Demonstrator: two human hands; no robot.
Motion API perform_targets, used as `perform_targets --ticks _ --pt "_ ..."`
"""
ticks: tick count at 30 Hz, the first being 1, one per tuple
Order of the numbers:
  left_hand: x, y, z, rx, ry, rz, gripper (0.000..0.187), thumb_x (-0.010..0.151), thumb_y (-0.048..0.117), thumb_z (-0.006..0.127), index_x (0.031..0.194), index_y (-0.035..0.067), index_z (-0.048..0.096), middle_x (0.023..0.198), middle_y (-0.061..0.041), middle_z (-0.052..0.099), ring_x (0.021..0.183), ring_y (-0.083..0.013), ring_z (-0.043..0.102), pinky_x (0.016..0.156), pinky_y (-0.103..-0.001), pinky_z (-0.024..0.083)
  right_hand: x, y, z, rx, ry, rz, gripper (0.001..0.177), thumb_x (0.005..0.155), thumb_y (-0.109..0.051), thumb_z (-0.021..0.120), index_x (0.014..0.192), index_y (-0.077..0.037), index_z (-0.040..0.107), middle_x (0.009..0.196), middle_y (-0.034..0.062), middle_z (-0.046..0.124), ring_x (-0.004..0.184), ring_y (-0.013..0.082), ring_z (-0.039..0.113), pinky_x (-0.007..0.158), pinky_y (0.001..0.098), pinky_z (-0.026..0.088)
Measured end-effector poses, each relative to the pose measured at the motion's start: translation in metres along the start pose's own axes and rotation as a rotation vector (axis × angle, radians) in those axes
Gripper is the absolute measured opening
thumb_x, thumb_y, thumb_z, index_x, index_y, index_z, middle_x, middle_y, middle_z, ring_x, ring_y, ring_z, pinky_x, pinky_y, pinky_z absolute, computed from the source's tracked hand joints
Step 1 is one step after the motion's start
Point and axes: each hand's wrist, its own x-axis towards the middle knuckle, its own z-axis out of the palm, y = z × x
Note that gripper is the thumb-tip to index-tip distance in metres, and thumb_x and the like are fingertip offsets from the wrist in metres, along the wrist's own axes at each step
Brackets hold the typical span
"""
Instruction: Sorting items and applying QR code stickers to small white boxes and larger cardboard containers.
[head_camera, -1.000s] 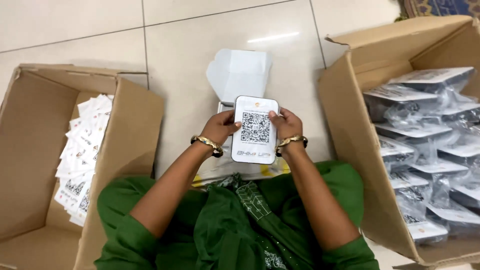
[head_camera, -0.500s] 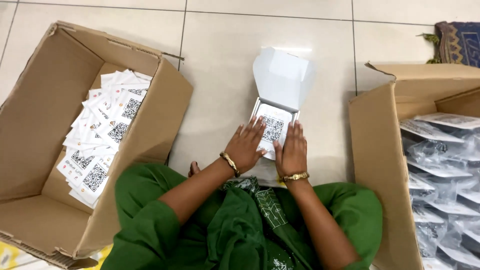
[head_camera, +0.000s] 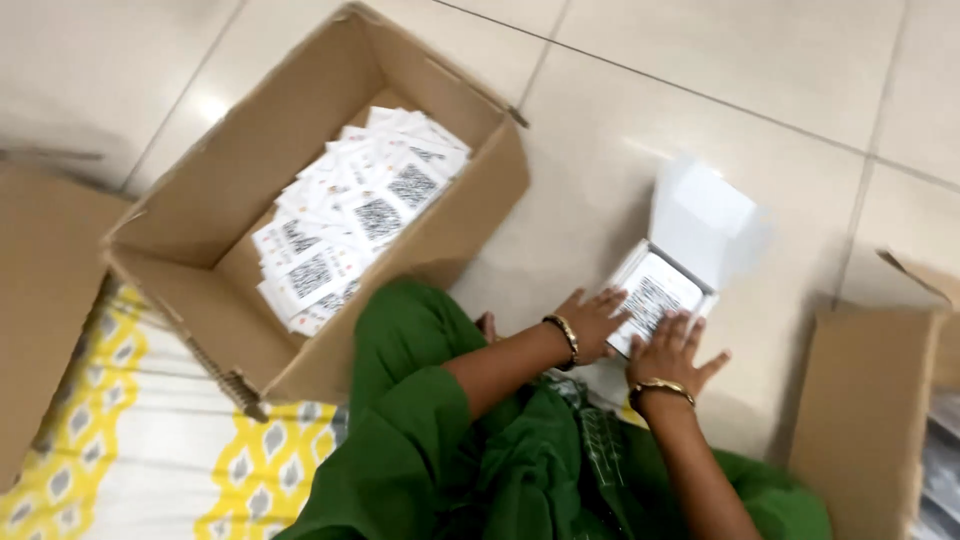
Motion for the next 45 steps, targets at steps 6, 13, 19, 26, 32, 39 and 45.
perform_targets --ticks 6,13,19,26,32,39,45 --pt "-0.095 -0.160 -0.029 -0.869 0.754 -0.353 0.027 0.094 0.036 0.063 0.099 0.014 0.078 0.100 -0.008 0.077 0.087 -0.0271 0.075 0.079 -0.038 0.059 0.020 -0.099 -0.152 0.667 0.337 -0.488 0.035 0.103 -0.029 0.059 0.133 -0.013 0.067 0.142 0.0166 0.063 0.127 0.0389 0.060 0.105 0.0492 0.049" --pt "-0.157 -0.373 0.041 -1.767 0.792 -0.916 0.042 0.094 0.035 0.066 0.124 0.006 0.068 0.108 -0.009 0.075 0.091 -0.0177 0.073 0.069 -0.034 0.053 0.172 -0.317 -0.194 1.083 0.012 -0.739 0.034 0.096 -0.028 0.066 0.124 -0.009 0.071 0.119 0.0118 0.074 0.106 0.0258 0.072 0.090 0.0350 0.055" --pt "-0.099 -0.393 0.126 -2.309 0.787 -1.218 0.050 0.100 0.047 0.060 0.130 0.007 0.058 0.114 -0.016 0.065 0.085 -0.0247 0.059 0.068 -0.037 0.051 0.288 -0.430 -0.037 -0.017 -0.174 -0.999 0.037 0.091 -0.018 0.054 0.119 -0.001 0.071 0.126 0.0207 0.069 0.107 0.0336 0.071 0.094 0.0457 0.054" --pt "-0.111 -0.349 0.096 -2.309 0.659 -1.158 0.048 0.100 0.050 0.056 0.121 0.007 0.063 0.110 -0.007 0.072 0.087 -0.0166 0.067 0.066 -0.035 0.047 0.353 -0.481 0.020 -0.271 -0.424 -0.889 0.039 0.092 -0.019 0.052 0.116 0.004 0.072 0.127 0.0244 0.069 0.107 0.0358 0.071 0.095 0.0488 0.054" --pt "-0.101 -0.354 0.135 -2.026 0.581 -1.094 0.028 0.096 0.033 0.070 0.107 0.007 0.069 0.086 -0.002 0.069 0.075 -0.0156 0.062 0.064 -0.036 0.050 0.256 -0.470 -0.060 0.392 -0.772 -0.409 0.048 0.094 -0.037 0.063 0.127 -0.002 0.064 0.131 0.0185 0.069 0.115 0.0352 0.065 0.098 0.0485 0.050" --pt "-0.146 -0.354 0.033 -0.953 0.938 -1.068 0.016 0.096 0.017 0.070 0.101 0.003 0.067 0.080 -0.012 0.070 0.066 -0.0226 0.063 0.062 -0.037 0.051 0.202 -0.407 -0.157 0.860 -0.167 -0.529 0.053 0.086 -0.017 0.075 0.135 -0.007 0.059 0.119 0.0175 0.070 0.104 0.0288 0.068 0.089 0.0384 0.054" --pt "-0.148 -0.240 -0.144 -0.909 1.044 -0.677 0.041 0.087 0.006 0.073 0.127 0.010 0.067 0.085 -0.011 0.074 0.071 -0.0224 0.073 0.066 -0.036 0.057 0.109 -0.244 -0.282 1.365 0.124 -0.397 0.030 0.092 -0.011 0.075 0.120 -0.001 0.074 0.093 0.0089 0.078 0.077 0.0127 0.072 0.068 0.0270 0.060"
